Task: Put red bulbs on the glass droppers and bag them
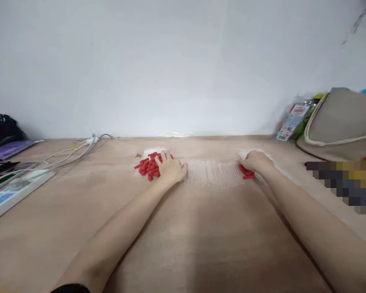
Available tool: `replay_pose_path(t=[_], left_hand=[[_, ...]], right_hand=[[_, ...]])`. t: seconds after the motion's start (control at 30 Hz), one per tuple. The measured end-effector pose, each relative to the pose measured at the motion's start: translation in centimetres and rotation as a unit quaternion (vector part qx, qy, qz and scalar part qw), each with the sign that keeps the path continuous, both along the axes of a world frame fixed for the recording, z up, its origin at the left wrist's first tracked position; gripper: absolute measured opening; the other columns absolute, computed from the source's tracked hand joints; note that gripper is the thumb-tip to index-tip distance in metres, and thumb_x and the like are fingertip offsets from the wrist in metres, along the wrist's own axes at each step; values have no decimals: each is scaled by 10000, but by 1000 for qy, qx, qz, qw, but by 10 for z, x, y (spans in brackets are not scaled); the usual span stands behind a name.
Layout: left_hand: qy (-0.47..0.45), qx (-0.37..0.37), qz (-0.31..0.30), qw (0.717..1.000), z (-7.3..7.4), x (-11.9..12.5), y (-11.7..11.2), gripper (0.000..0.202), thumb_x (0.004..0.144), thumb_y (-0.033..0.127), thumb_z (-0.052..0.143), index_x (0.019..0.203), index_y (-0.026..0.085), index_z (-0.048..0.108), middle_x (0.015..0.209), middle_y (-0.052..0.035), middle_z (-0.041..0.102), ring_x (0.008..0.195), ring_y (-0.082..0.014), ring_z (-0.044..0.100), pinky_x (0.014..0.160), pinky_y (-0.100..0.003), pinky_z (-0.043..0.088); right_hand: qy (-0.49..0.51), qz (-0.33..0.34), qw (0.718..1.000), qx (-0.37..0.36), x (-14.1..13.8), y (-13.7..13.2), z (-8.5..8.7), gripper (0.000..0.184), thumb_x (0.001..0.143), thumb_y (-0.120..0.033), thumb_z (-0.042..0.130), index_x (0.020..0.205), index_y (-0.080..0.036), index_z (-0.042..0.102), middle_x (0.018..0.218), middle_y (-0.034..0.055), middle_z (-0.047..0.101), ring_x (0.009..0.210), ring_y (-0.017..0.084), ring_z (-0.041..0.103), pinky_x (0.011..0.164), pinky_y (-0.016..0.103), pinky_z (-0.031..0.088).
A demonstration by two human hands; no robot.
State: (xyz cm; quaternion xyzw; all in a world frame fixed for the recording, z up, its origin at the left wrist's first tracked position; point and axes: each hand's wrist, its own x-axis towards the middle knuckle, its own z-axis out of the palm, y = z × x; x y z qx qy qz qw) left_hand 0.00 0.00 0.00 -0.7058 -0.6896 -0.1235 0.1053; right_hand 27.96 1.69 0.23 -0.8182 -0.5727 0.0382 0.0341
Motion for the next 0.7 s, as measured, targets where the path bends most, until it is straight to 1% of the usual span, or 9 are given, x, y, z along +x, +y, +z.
replay_pose_path(t=[0.17,0.27,0.37,0.5,0.6,0.7], left_hand=[[15,-31,12,999,-4,4,3,468,757,462,407,967,138,673,1334,-175,383,1277,-362,212,1020,-555,118],[17,-26,8,999,-4,4,5,457,760,442,402,936,127,682,1279,-185,438,1247,-364,259,1014,-554,137],[18,-15,4,1000,-3,2,4,426,769,396,392,899,123,692,1218,-188,484,1211,-357,307,1004,-556,160],[14,-8,-6,1000,-1,0,4,400,788,362,378,851,125,694,1184,-184,506,1194,-357,328,990,-577,166],[10,15,-15,1000,2,-3,3,375,796,346,387,805,115,682,1203,-193,490,1209,-364,314,985,-589,164],[1,77,-43,996,8,-3,1,313,797,330,426,766,113,649,1245,-202,449,1224,-370,298,967,-584,207]], right_hand=[[-16,-20,999,25,-5,-2,-1,396,714,-356,512,973,-87,645,970,210,633,880,320,608,635,366,466],[-25,-26,999,37,-7,-4,1,346,701,-319,533,934,-95,657,960,213,627,844,302,613,622,353,462],[-35,-23,998,40,-6,-5,4,308,699,-309,533,893,-112,668,923,202,633,823,294,614,623,354,456],[-38,-17,997,58,-2,-3,5,335,724,-331,504,910,-103,664,924,206,632,862,310,605,647,372,450],[-35,-12,997,61,0,-3,6,322,726,-319,510,899,-98,666,927,210,635,861,310,606,647,369,445],[-27,-8,997,77,-1,-5,13,312,747,-334,499,862,-104,676,903,204,645,850,311,606,634,364,436]])
